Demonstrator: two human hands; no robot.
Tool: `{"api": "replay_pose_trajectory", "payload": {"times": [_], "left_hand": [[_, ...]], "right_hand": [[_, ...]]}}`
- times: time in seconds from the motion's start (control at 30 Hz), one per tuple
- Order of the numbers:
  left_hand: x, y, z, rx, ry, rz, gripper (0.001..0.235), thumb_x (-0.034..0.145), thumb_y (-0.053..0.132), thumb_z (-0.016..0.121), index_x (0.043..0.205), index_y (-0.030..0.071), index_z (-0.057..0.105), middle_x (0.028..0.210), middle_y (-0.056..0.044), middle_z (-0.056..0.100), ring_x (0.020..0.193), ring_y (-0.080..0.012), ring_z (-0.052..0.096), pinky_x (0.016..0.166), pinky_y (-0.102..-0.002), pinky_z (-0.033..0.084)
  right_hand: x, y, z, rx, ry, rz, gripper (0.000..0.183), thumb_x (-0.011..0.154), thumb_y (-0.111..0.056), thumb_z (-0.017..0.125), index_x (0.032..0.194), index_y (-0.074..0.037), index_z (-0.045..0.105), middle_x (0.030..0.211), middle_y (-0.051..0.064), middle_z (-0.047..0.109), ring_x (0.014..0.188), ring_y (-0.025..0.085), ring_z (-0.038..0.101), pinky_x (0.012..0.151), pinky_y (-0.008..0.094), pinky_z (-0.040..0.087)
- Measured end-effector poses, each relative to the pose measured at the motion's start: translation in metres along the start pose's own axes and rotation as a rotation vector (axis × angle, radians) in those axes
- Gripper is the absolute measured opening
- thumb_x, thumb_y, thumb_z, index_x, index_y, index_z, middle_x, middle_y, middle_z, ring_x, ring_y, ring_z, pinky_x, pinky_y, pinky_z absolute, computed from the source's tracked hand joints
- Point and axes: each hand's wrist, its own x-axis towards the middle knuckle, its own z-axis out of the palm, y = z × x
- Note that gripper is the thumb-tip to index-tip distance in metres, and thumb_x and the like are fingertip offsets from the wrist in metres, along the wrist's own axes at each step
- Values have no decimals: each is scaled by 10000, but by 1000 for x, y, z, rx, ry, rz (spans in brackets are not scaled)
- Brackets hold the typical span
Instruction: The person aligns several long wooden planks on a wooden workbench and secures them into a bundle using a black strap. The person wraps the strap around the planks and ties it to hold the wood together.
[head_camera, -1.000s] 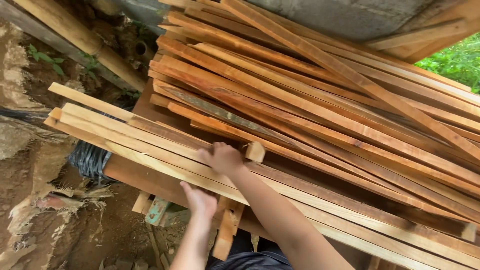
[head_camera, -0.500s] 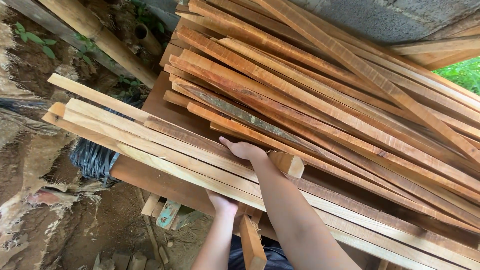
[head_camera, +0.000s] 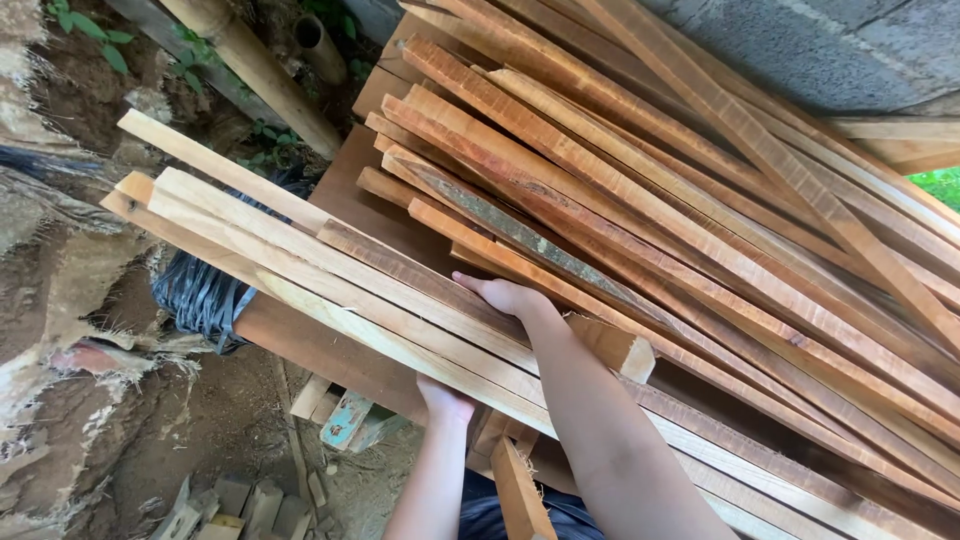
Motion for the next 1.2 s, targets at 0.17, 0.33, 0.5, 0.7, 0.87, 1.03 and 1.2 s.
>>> {"api": "replay_pose_trajectory", "payload": {"times": [0.17, 0.33, 0.5, 0.7, 0.87, 1.03, 1.2], "left_hand": [[8, -6, -22, -27, 0, -42, 467, 993, 528, 509, 1319, 221, 643, 1362, -132, 620, 1251, -370, 586, 1091, -584, 463], [-37, -15, -8, 56, 52, 11, 446, 1058, 389, 381, 1359, 188, 641, 1350, -122, 661, 1224, -316, 626, 1055, -497, 513], [-19, -17, -15, 40, 11, -10, 466, 1041, 427, 417, 1400, 196, 604, 1409, -107, 623, 1298, -324, 574, 1108, -553, 460], [-23, -10, -2, 25, -9, -2, 459, 1035, 448, 428, 1368, 199, 622, 1381, -110, 638, 1265, -327, 592, 1084, -547, 475], [-25, 17, 12, 22, 1, 23, 456, 1031, 465, 435, 1344, 201, 636, 1360, -111, 649, 1240, -329, 606, 1067, -543, 486], [-27, 42, 21, 6, 2, 48, 454, 1026, 481, 443, 1319, 203, 650, 1340, -113, 660, 1216, -331, 620, 1049, -538, 497], [-29, 54, 32, -13, -1, 80, 453, 1020, 503, 454, 1287, 207, 668, 1312, -116, 674, 1183, -333, 639, 1025, -532, 512]], "right_hand": [[11, 4, 2, 17, 18, -6, 1137, 723, -889, 487, 1543, -103, 472, 1628, 99, 395, 1530, 236, 316, 1282, 397, 218], [5, 2, 1, 35, 18, 3, 1119, 733, -876, 500, 1529, -90, 476, 1625, 108, 402, 1527, 238, 326, 1281, 399, 228], [12, 5, 7, 30, 42, 0, 1068, 747, -878, 506, 1480, -101, 543, 1586, 103, 464, 1508, 236, 365, 1268, 407, 245], [27, 15, 9, -30, 34, -27, 1084, 757, -910, 450, 1463, -93, 554, 1588, 120, 452, 1503, 248, 368, 1274, 424, 237], [12, 9, 9, 41, 44, -68, 1028, 775, -856, 498, 1475, -105, 547, 1606, 105, 432, 1516, 250, 348, 1277, 414, 224], [20, 5, 7, 92, 47, -108, 1073, 716, -904, 521, 1436, -109, 576, 1578, 95, 484, 1514, 249, 359, 1275, 414, 232], [17, -20, 12, 90, 4, -124, 1036, 725, -888, 544, 1413, -116, 609, 1569, 116, 486, 1497, 252, 388, 1266, 409, 254]]}}
